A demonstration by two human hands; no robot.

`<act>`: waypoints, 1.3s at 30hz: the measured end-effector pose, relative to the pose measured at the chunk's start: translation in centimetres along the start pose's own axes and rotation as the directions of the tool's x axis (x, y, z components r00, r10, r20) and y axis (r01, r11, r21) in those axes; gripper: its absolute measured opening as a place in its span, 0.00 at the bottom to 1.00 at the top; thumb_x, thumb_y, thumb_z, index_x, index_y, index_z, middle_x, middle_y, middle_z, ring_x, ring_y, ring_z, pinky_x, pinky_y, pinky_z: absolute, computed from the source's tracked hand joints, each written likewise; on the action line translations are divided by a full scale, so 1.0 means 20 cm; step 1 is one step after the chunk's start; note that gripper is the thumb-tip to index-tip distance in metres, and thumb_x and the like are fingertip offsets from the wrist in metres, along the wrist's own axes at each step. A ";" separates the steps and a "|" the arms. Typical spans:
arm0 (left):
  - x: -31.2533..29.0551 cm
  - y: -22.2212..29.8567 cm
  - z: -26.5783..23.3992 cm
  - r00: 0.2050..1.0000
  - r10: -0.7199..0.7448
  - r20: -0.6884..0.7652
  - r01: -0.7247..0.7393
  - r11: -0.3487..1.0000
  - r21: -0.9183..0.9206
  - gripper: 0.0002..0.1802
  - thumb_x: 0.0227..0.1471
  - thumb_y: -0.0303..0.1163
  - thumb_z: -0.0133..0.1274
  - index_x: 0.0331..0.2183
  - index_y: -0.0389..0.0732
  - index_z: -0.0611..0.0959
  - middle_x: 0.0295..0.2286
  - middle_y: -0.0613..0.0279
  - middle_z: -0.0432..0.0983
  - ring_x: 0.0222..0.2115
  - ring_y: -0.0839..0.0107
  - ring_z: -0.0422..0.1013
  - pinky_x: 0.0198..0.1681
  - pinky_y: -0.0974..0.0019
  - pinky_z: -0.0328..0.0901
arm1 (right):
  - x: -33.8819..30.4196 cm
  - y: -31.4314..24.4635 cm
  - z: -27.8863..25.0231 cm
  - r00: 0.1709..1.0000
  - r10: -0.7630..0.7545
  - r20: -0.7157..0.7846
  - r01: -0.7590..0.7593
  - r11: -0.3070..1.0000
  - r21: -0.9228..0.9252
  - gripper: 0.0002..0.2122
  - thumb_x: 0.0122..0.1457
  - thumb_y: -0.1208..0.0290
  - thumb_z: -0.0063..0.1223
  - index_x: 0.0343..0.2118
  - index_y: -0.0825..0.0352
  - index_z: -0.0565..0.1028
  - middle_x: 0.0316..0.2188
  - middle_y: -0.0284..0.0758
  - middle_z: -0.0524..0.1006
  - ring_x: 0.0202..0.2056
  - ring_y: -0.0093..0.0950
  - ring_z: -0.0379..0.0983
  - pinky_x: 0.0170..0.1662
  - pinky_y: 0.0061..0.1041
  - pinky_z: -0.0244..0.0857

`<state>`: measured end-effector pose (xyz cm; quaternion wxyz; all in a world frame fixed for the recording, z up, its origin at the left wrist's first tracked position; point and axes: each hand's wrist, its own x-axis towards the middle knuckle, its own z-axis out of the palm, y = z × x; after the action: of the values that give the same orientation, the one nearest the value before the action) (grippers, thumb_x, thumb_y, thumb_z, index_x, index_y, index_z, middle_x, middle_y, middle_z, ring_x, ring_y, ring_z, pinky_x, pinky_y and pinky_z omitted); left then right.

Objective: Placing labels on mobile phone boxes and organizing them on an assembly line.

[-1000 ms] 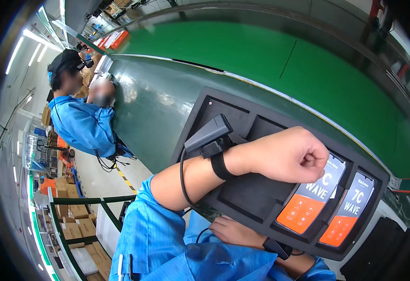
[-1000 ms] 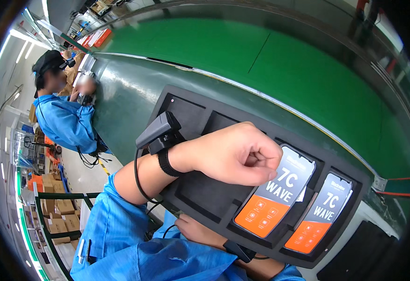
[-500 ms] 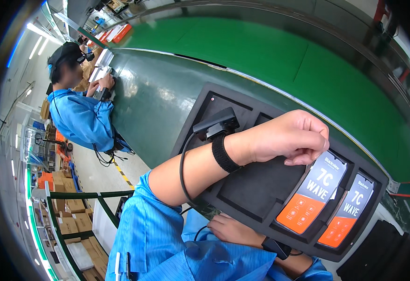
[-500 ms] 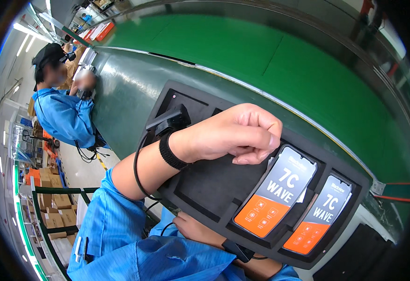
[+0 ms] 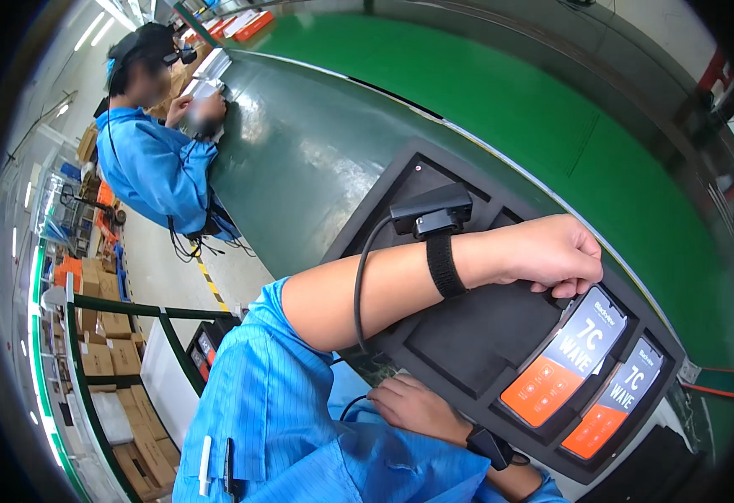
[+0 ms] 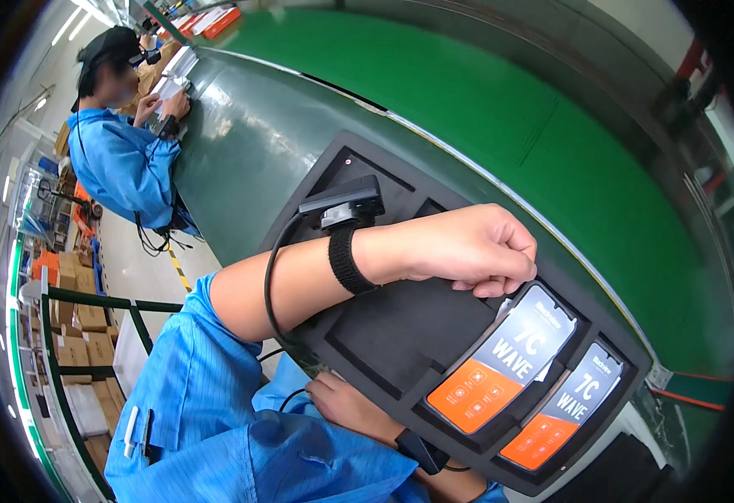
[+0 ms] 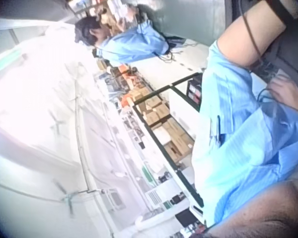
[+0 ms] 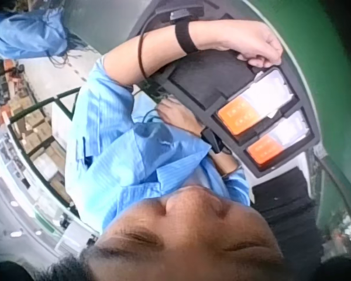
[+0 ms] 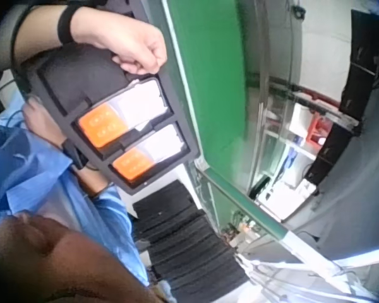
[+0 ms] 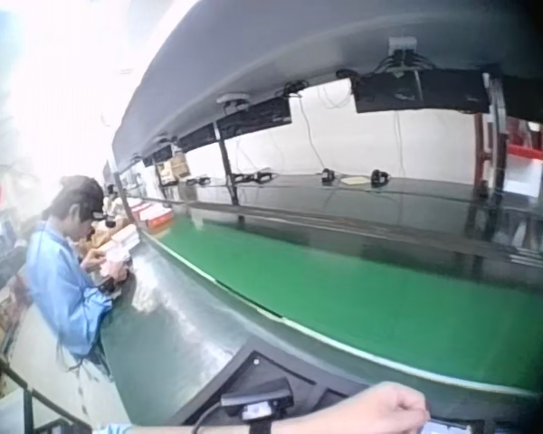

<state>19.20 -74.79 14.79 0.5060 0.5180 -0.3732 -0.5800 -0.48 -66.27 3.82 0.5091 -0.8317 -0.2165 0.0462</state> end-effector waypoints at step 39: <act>-0.05 -0.01 0.08 0.856 0.516 0.043 -0.190 0.236 0.953 0.08 0.46 0.31 0.53 0.22 0.36 0.79 0.15 0.50 0.74 0.19 0.51 0.74 0.24 0.54 0.68 | 0.01 -0.01 -0.01 0.996 -0.030 -0.079 0.029 1.000 -0.010 0.06 0.54 0.73 0.53 0.34 0.66 0.76 0.29 0.35 0.72 0.36 0.32 0.70 0.42 0.29 0.64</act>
<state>17.49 -73.90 15.05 0.2790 0.6882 -0.6682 -0.0451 -0.39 -66.30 4.20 0.5141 -0.8320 -0.2086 0.0049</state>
